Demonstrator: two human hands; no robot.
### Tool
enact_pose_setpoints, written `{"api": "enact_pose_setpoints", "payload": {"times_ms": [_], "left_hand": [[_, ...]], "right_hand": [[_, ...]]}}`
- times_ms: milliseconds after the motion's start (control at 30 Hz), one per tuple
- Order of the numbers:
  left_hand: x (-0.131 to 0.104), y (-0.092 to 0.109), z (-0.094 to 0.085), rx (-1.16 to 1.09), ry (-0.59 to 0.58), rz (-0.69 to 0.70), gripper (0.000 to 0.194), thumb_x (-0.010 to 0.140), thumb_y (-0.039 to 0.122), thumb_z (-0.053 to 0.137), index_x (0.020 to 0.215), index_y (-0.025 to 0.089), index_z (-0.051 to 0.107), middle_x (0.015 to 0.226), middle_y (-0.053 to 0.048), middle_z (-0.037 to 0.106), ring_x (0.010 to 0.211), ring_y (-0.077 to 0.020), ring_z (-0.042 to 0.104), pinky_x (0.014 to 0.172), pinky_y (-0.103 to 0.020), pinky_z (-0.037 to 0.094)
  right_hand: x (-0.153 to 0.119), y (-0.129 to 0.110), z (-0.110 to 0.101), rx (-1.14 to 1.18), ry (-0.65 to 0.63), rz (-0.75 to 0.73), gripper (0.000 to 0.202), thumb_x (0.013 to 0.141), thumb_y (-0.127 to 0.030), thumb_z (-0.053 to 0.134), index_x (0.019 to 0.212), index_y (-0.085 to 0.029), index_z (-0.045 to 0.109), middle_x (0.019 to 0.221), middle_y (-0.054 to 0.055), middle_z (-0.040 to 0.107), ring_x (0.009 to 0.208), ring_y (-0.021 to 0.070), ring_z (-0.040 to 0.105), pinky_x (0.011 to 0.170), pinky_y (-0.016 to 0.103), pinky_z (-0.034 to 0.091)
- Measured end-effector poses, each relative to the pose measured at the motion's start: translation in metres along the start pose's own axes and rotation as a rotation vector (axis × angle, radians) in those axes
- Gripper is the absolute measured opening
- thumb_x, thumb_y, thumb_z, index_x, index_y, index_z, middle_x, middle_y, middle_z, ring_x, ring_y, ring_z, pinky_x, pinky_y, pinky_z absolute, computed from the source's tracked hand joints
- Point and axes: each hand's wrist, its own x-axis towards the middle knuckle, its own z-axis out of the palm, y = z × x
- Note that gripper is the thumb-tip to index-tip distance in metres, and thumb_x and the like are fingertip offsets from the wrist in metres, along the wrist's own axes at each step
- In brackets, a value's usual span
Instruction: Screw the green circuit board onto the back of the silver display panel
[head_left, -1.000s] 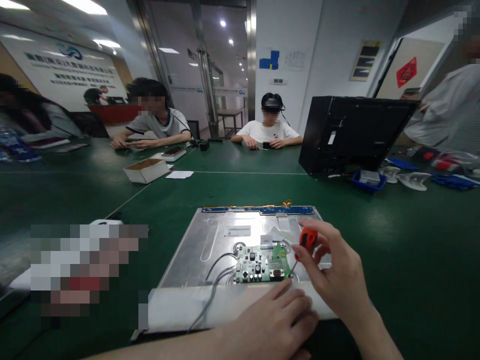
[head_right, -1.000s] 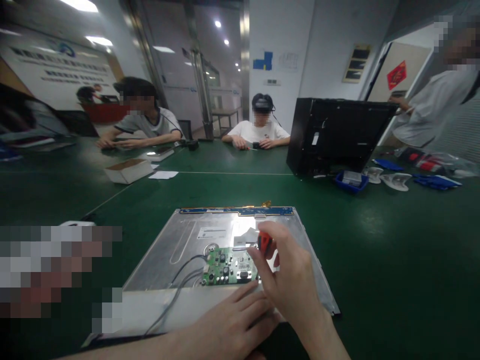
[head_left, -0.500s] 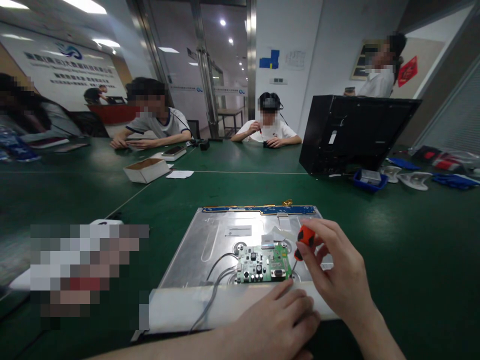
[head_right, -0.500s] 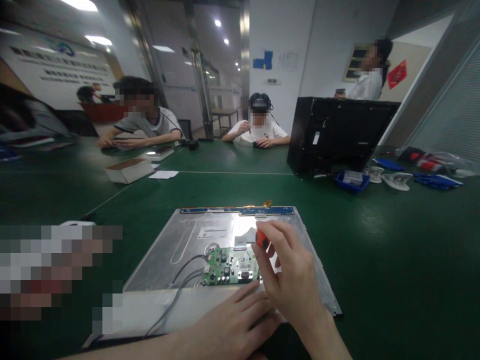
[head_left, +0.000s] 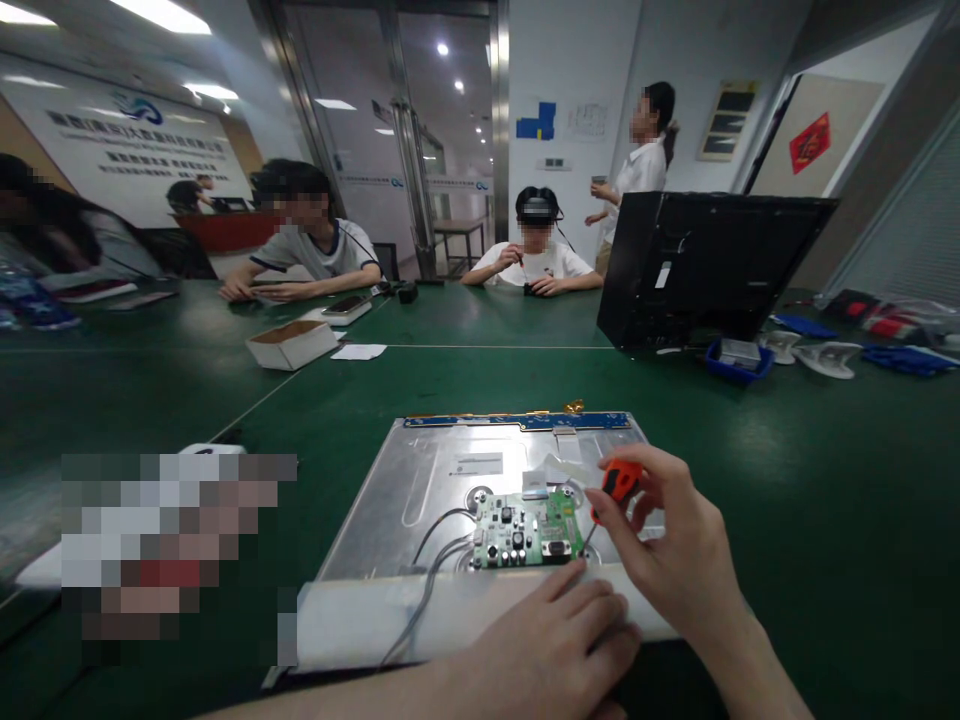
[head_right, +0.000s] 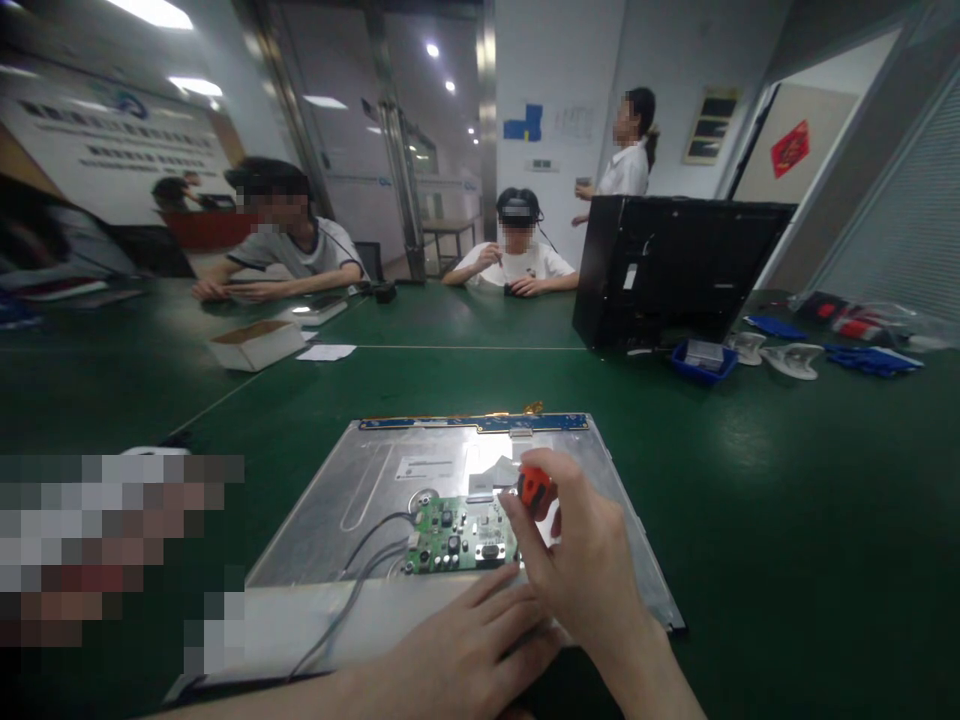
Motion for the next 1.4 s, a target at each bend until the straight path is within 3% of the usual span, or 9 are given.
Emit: {"api": "enact_pose_setpoints", "payload": {"times_ms": [200,367,633,767,900,1200,1400], "left_hand": [[0.001,0.003,-0.005,-0.01,-0.01,-0.017,0.042,0.098,0.041,0.053,0.129,0.013,0.051,0.127,-0.012,0.059,0.12,-0.0265,0.052,0.112,-0.043,0.031],[0.001,0.003,-0.004,-0.009,0.007,-0.019,0.042,0.098,0.042,0.052,0.128,0.013,0.051,0.125,-0.012,0.06,0.118,-0.0262,0.053,0.112,-0.042,0.03],[0.0,0.001,0.0,-0.004,0.006,-0.01,0.044,0.097,0.041,0.054,0.131,0.013,0.05,0.125,-0.012,0.06,0.12,-0.0268,0.052,0.113,-0.043,0.03],[0.0,0.0,0.0,-0.008,0.01,-0.002,0.046,0.097,0.041,0.055,0.134,0.013,0.048,0.127,-0.014,0.058,0.122,-0.0283,0.051,0.112,-0.045,0.031],[0.0,0.0,0.0,-0.021,-0.007,-0.007,0.045,0.097,0.04,0.055,0.134,0.015,0.048,0.127,-0.014,0.058,0.121,-0.0288,0.052,0.111,-0.047,0.032],[0.0,0.0,0.007,-0.01,0.032,-0.006,0.046,0.097,0.041,0.055,0.133,0.014,0.049,0.125,-0.014,0.06,0.119,-0.0284,0.053,0.111,-0.046,0.032],[0.0,0.0,0.003,-0.003,0.032,0.001,0.043,0.097,0.04,0.054,0.131,0.013,0.05,0.126,-0.014,0.059,0.121,-0.0281,0.052,0.113,-0.045,0.03]], "right_hand": [[0.004,-0.002,-0.004,0.027,-0.002,-0.009,0.03,0.09,-0.012,0.057,0.118,-0.021,0.054,0.111,0.008,0.061,0.067,0.0091,0.062,0.052,0.02,0.054],[0.003,-0.002,-0.004,0.046,-0.042,0.01,0.037,0.092,-0.012,0.054,0.128,-0.022,0.052,0.119,0.01,0.062,0.067,0.0093,0.064,0.053,0.021,0.055],[-0.004,0.0,0.0,0.075,0.05,0.08,0.028,0.088,-0.024,0.065,0.11,-0.022,0.048,0.1,0.005,0.068,0.054,0.008,0.06,0.047,0.021,0.052],[-0.006,-0.001,0.0,0.081,0.025,0.109,0.028,0.089,-0.024,0.062,0.113,-0.023,0.047,0.099,0.004,0.067,0.055,0.0086,0.06,0.048,0.022,0.052],[-0.002,-0.002,-0.001,0.051,0.007,0.042,0.028,0.09,-0.02,0.061,0.114,-0.022,0.048,0.099,0.004,0.065,0.053,0.007,0.056,0.047,0.021,0.05],[0.003,-0.003,-0.005,0.079,-0.079,-0.019,0.038,0.093,-0.01,0.05,0.129,-0.023,0.049,0.112,0.008,0.062,0.07,0.0095,0.065,0.054,0.02,0.055],[-0.001,0.0,-0.001,0.027,-0.012,0.025,0.03,0.09,-0.024,0.063,0.117,-0.022,0.05,0.086,0.0,0.065,0.051,0.0075,0.058,0.046,0.02,0.05]]}}
